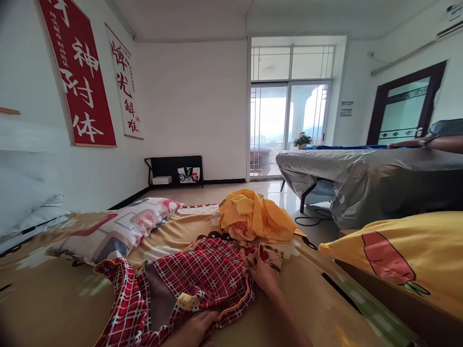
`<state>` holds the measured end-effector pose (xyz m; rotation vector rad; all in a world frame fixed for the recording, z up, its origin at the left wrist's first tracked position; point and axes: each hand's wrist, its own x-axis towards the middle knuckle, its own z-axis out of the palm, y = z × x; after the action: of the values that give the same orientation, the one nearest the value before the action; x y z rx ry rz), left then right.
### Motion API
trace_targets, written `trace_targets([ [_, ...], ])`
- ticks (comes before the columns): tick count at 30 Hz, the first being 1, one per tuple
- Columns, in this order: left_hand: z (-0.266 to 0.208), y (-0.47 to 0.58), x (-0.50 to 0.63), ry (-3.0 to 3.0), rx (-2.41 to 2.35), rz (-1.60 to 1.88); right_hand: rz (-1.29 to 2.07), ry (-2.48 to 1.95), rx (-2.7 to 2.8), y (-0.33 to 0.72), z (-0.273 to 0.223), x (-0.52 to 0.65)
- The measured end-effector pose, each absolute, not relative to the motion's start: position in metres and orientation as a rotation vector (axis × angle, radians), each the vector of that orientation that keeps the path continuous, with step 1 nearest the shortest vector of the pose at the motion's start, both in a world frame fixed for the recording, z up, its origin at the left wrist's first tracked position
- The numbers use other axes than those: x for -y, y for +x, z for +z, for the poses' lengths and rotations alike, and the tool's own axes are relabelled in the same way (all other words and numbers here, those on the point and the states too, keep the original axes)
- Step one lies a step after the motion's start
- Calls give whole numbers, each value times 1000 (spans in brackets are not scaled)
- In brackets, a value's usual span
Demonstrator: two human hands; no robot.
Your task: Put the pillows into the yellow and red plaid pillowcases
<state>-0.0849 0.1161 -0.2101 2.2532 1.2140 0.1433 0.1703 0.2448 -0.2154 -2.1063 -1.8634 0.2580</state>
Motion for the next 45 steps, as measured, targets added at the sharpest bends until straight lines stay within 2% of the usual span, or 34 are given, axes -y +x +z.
trace_targets([
  [6, -228, -87, -123, 2303, -1213, 180, 348, -2089, 1868, 170, -215, -246],
  [13, -230, -84, -120, 2362, -1253, 235, 171, -2165, 1737, 160, -222, -245],
  [19, -233, -83, -122, 2363, -1374, 257, 164, -2103, 1833, 168, -223, -246],
  [29, -193, -102, -108, 2338, -1778, 72, 271, -2116, 1853, 180, -218, -247],
  [32, -174, -112, -103, 2330, -1837, 199, 254, -2128, 1808, 186, -210, -246],
  [36, -153, -132, -105, 2198, -1971, 615, 173, -2067, 1752, 192, -196, -243],
  [40, -152, -155, -111, 2027, -2100, 962, 88, -1935, 1690, 191, -180, -240],
  [45, -163, -165, -114, 1992, -2119, 1036, 30, -1801, 1608, 184, -169, -233],
])
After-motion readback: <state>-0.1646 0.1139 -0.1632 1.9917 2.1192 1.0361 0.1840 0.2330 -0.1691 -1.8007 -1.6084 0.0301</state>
